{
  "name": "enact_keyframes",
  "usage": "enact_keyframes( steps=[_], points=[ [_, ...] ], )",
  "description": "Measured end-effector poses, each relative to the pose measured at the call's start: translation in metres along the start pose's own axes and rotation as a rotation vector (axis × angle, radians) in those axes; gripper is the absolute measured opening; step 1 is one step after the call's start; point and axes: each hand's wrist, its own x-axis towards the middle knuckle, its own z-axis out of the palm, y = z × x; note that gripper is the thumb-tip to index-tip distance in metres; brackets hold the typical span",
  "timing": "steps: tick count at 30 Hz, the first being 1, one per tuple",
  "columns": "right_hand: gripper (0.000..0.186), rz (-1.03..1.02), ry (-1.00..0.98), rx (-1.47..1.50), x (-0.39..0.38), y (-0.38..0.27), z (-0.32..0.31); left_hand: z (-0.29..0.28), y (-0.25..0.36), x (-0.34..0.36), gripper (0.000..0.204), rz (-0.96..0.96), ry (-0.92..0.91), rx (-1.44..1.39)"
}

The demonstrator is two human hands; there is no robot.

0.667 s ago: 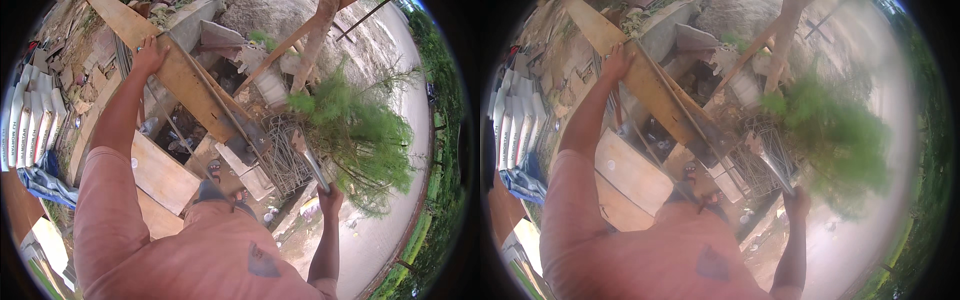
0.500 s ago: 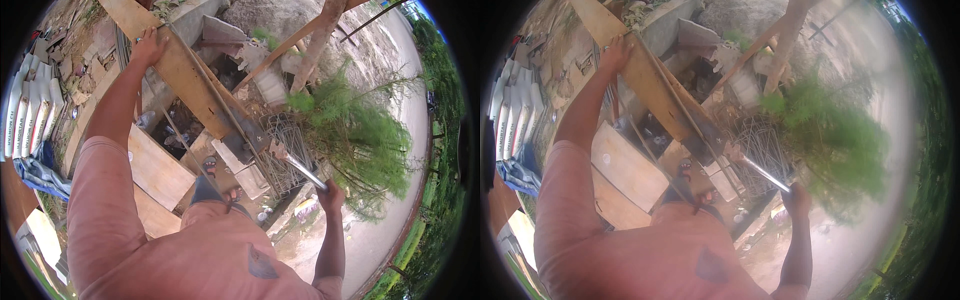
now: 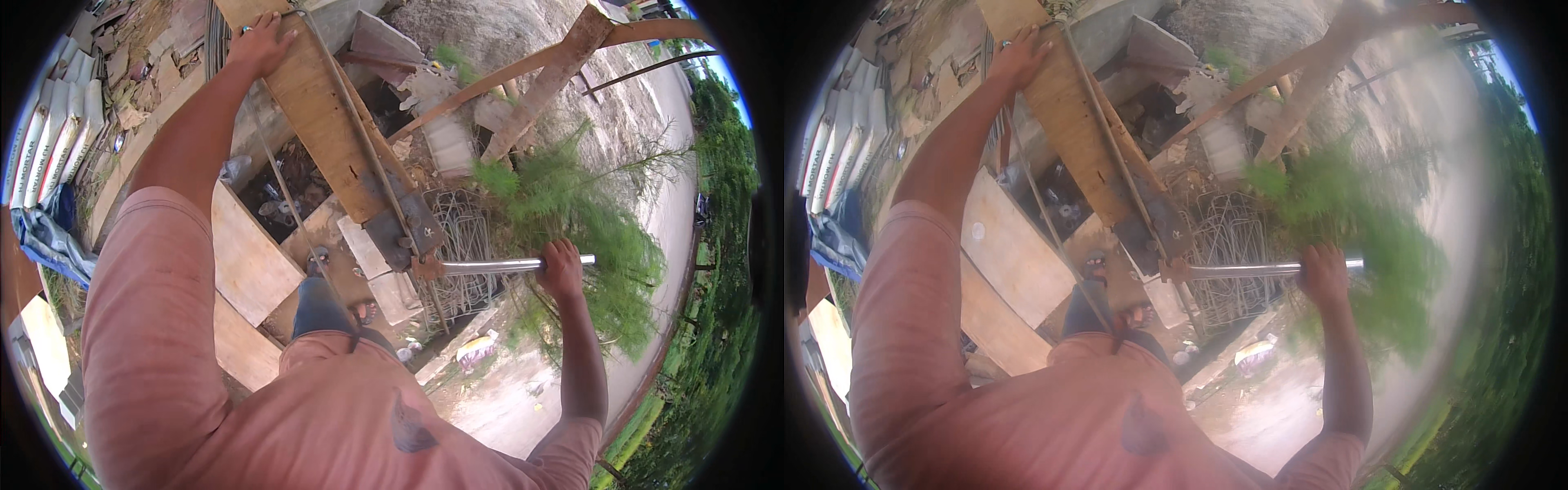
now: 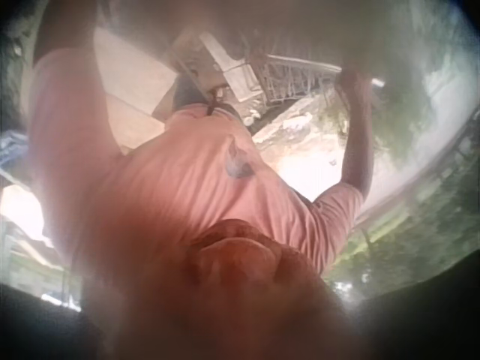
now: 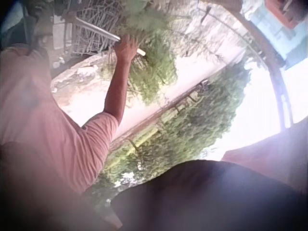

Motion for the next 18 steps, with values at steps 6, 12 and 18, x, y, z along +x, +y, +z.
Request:
enact_keyframes(
  steps=[6,12,18],
  points=[
    [0.012,-0.001,-0.181,0.081,0.013,0.015,0.001,0.010,-0.007,0.005,0.069,-0.003,0.020,0.027],
    [0.016,0.065,-0.489,0.067,0.030,0.022,-0.010,0.014,-0.006,0.010,0.069,0.000,-0.023,0.051],
    [0.014,0.007,-0.581,0.004,0.063,0.022,-0.018,0.025,-0.014,0.012,0.068,0.019,0.029,0.072]
  ],
)
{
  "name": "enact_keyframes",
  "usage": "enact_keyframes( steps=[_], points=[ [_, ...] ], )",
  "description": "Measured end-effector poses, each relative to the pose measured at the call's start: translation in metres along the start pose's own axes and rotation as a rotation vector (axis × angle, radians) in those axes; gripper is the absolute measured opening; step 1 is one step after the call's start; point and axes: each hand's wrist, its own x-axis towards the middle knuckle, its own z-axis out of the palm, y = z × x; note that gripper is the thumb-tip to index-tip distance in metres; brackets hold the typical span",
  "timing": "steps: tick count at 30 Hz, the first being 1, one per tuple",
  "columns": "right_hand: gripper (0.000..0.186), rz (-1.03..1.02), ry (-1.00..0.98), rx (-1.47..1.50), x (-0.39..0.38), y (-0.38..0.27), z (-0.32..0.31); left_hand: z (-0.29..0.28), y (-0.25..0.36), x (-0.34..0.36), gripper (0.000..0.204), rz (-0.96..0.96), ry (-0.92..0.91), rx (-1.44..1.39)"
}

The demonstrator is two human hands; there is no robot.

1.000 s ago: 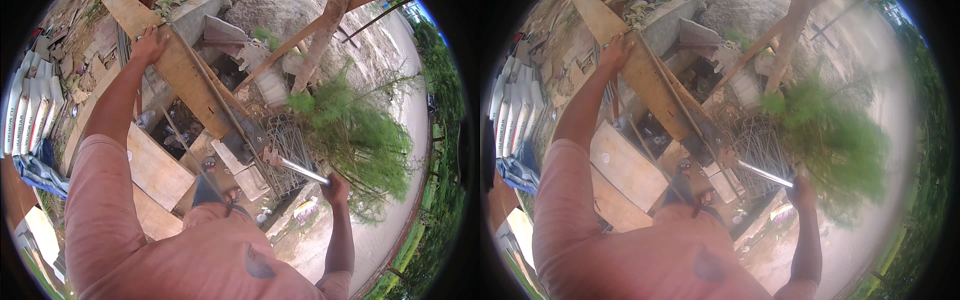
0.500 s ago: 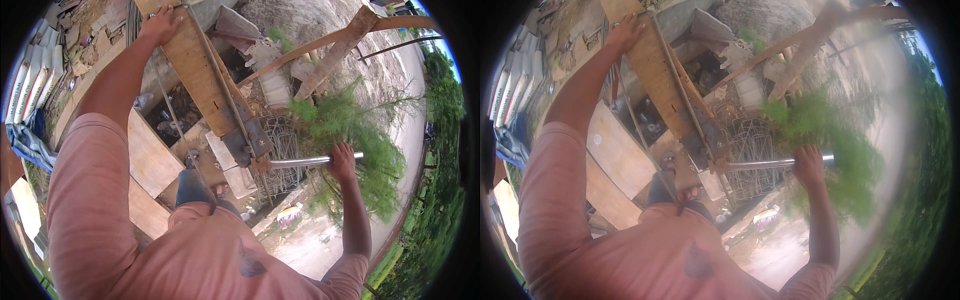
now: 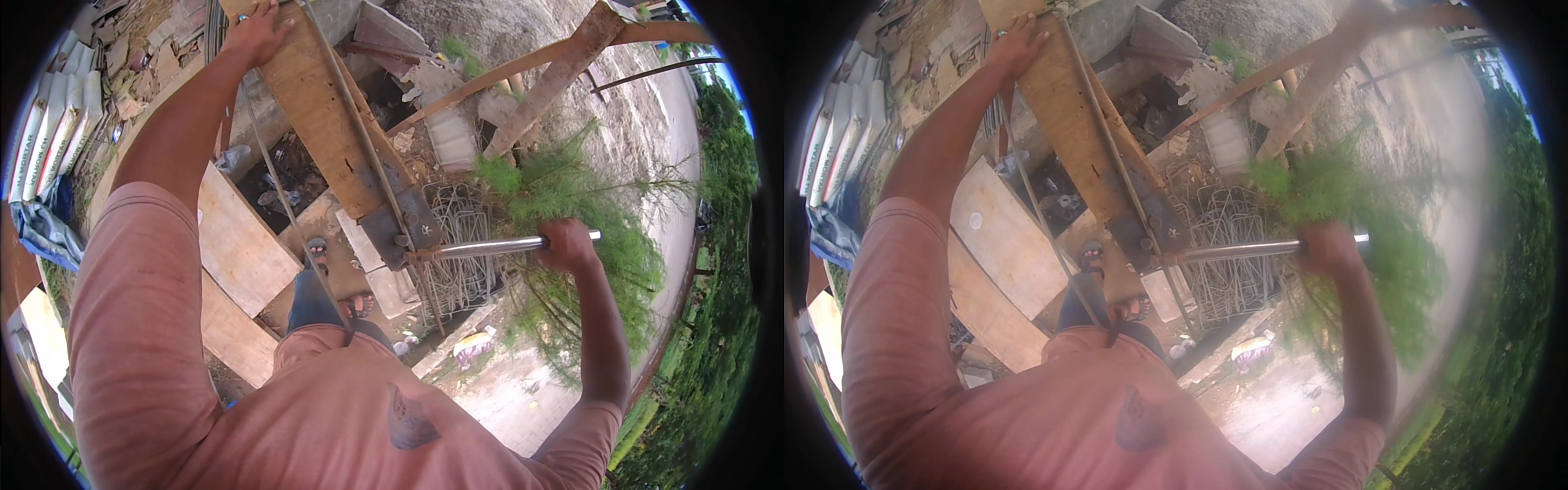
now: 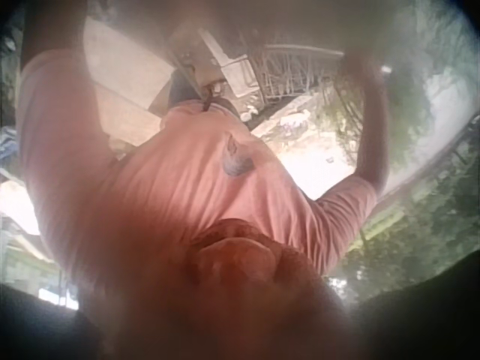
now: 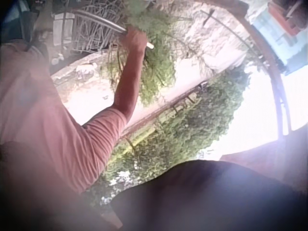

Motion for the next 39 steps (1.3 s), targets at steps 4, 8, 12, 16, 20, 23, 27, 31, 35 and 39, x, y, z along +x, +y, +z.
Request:
enact_keyframes(
  steps=[4,8,12,16,20,23,27,31,35,39],
  points=[
    [0.010,-0.020,0.032,-0.013,0.012,-0.002,-0.004,-0.001,-0.001,0.002,0.068,-0.004,-0.027,0.002],
    [0.010,0.001,0.060,0.037,0.010,-0.005,0.006,-0.002,-0.001,-0.005,0.061,0.028,0.149,-0.071],
    [0.009,0.073,0.198,0.057,-0.002,-0.011,0.016,-0.075,0.022,-0.014,0.070,-0.033,-0.302,-0.269],
    [0.013,0.112,0.376,0.042,-0.012,0.014,0.030,-0.044,0.010,-0.011,0.068,-0.019,-0.150,-0.178],
    [0.011,0.194,0.570,-0.043,-0.016,0.038,0.055,-0.021,0.003,0.001,0.069,0.117,-0.153,0.169],
    [0.010,0.263,0.656,-0.051,-0.016,0.034,0.067,-0.014,0.000,0.005,0.070,0.053,-0.083,0.062],
    [0.010,0.301,0.729,-0.045,-0.027,0.025,0.077,0.006,-0.015,0.019,0.071,0.065,0.011,-0.152],
    [0.008,0.472,0.637,-0.028,-0.055,-0.001,0.081,0.009,-0.015,0.030,0.075,0.067,-0.006,-0.126],
    [0.004,0.696,0.605,0.007,-0.110,-0.066,0.110,-0.003,-0.006,0.027,0.077,0.056,-0.057,-0.124],
    [0.012,0.992,0.413,0.079,-0.154,-0.145,0.128,-0.004,-0.002,0.028,0.080,0.030,-0.063,-0.155]
  ],
)
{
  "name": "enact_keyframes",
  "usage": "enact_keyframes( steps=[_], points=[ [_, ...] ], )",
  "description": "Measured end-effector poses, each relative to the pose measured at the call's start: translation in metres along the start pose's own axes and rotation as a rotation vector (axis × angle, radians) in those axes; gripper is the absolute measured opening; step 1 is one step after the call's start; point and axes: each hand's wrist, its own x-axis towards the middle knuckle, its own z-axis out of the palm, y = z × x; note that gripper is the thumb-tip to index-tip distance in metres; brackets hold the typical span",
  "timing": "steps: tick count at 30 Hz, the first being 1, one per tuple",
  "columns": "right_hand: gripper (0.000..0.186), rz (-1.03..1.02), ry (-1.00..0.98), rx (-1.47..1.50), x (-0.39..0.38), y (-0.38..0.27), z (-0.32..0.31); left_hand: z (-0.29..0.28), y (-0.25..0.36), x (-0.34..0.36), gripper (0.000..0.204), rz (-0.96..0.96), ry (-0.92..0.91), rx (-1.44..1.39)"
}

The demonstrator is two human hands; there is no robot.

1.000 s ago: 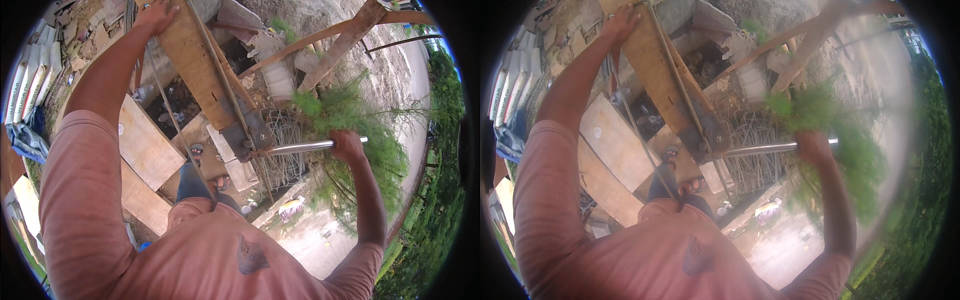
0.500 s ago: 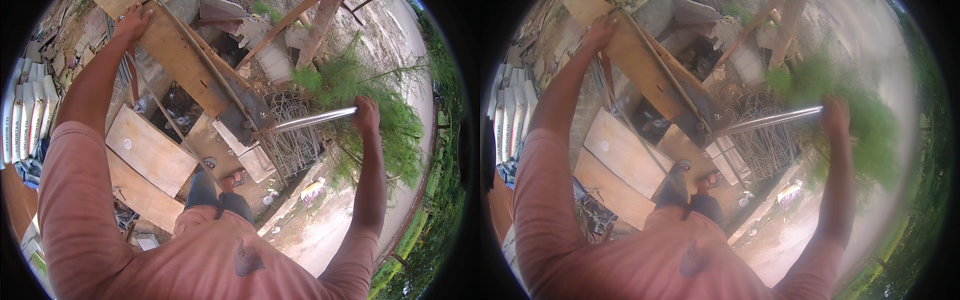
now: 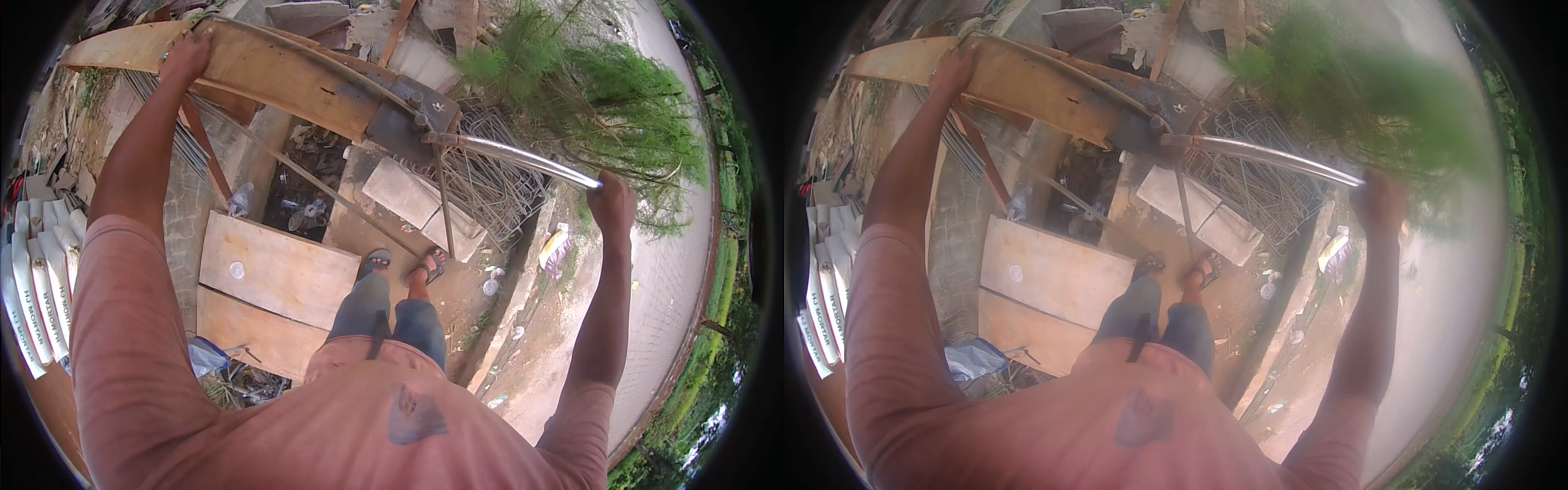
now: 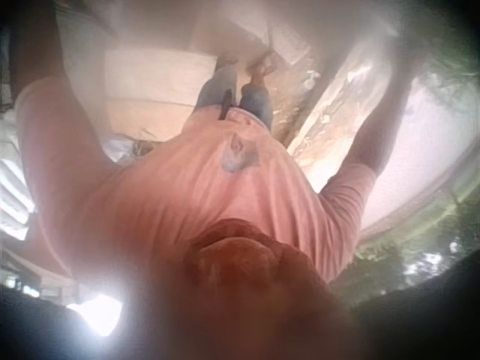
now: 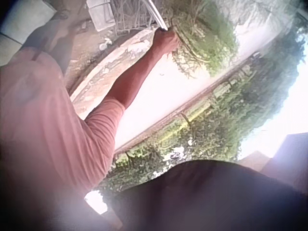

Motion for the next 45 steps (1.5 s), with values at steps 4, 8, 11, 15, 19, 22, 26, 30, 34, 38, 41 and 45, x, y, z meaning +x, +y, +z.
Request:
enact_keyframes(
  steps=[4,8,11,15,19,22,26,30,34,38,41,45],
  points=[
    [0.015,0.246,-0.087,0.069,-0.070,-0.028,-0.003,-0.002,0.000,0.001,0.079,0.033,-0.014,-0.013],
    [0.013,0.372,-0.029,0.074,-0.148,-0.069,-0.022,-0.013,0.014,0.000,0.078,0.013,-0.035,-0.032],
    [0.018,0.436,0.016,0.076,-0.190,-0.105,-0.039,-0.007,0.011,0.008,0.077,0.037,-0.054,-0.072],
    [0.016,0.571,-0.106,0.211,-0.227,-0.158,-0.068,0.005,0.001,0.019,0.077,0.048,-0.068,-0.049],
    [0.021,0.584,-0.146,0.314,-0.245,-0.171,-0.081,-0.019,0.022,-0.012,0.078,0.044,-0.070,-0.019],
    [0.025,0.551,-0.263,0.332,-0.231,-0.152,-0.085,-0.020,0.021,-0.016,0.077,0.042,-0.080,0.001],
    [0.026,0.495,-0.523,0.277,-0.214,-0.123,-0.076,-0.023,0.023,-0.026,0.076,0.039,-0.055,-0.001],
    [0.033,0.451,-0.424,0.282,-0.204,-0.100,-0.046,-0.033,0.028,-0.035,0.073,0.010,-0.073,-0.035],
    [0.026,0.341,-0.344,0.625,-0.204,-0.096,-0.005,-0.044,0.030,-0.044,0.069,-0.021,-0.063,-0.037],
    [0.016,0.270,-0.437,1.032,-0.181,-0.121,0.016,-0.042,0.032,-0.040,0.067,-0.033,-0.052,0.062],
    [0.014,0.131,-0.485,1.187,-0.143,-0.154,0.002,-0.044,0.032,-0.040,0.067,-0.055,-0.052,0.073],
    [0.020,-0.073,-0.463,1.089,-0.125,-0.160,-0.011,-0.036,0.023,-0.038,0.068,-0.065,-0.044,0.051]
  ],
)
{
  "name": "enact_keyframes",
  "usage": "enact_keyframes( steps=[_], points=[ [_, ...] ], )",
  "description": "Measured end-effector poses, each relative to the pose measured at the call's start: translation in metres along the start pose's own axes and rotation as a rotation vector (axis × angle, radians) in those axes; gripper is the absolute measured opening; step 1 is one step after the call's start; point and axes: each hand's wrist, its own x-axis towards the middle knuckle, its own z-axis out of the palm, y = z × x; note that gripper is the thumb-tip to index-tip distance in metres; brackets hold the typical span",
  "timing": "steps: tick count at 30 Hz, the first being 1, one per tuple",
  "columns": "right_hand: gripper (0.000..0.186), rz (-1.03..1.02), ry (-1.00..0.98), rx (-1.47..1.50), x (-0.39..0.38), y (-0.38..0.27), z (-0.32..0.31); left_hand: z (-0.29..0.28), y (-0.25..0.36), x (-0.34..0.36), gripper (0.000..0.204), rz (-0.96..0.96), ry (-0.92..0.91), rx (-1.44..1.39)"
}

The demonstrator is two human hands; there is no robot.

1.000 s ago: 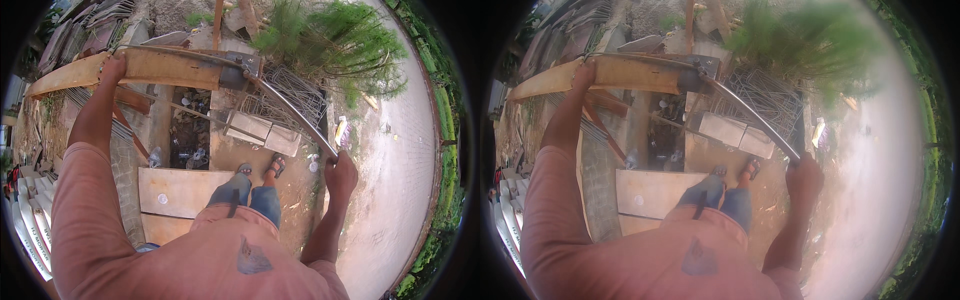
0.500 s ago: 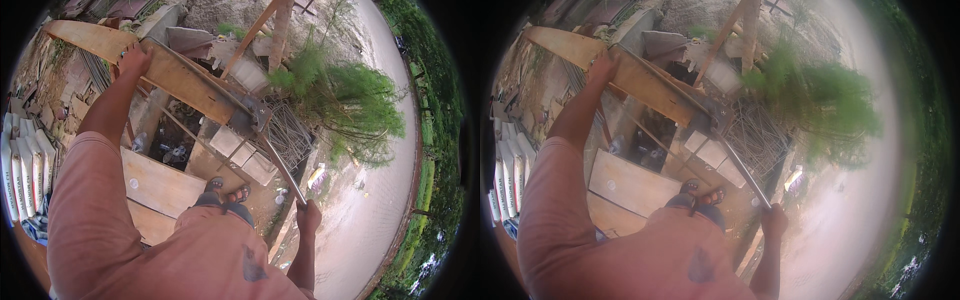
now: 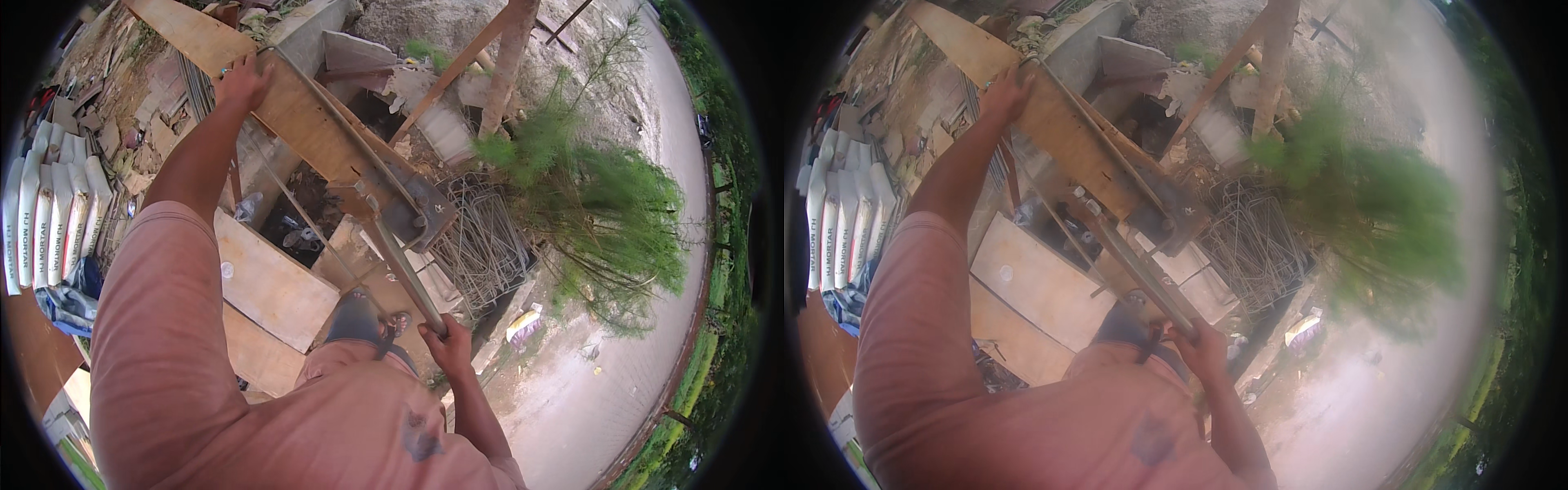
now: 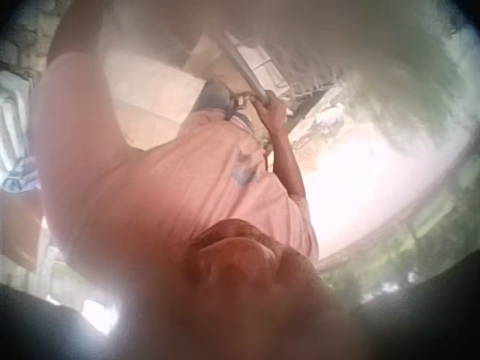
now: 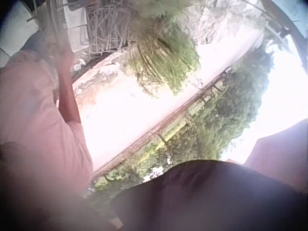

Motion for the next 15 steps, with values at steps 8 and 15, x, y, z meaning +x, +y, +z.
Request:
enact_keyframes(
  steps=[8,15],
  points=[
    [0.038,0.155,0.205,-0.562,-0.056,0.043,-0.101,0.018,-0.006,0.004,0.069,0.009,0.059,0.025],
    [0.042,0.144,0.159,-0.657,-0.051,0.023,-0.122,0.012,-0.001,0.007,0.070,-0.012,0.002,0.014]
  ],
)
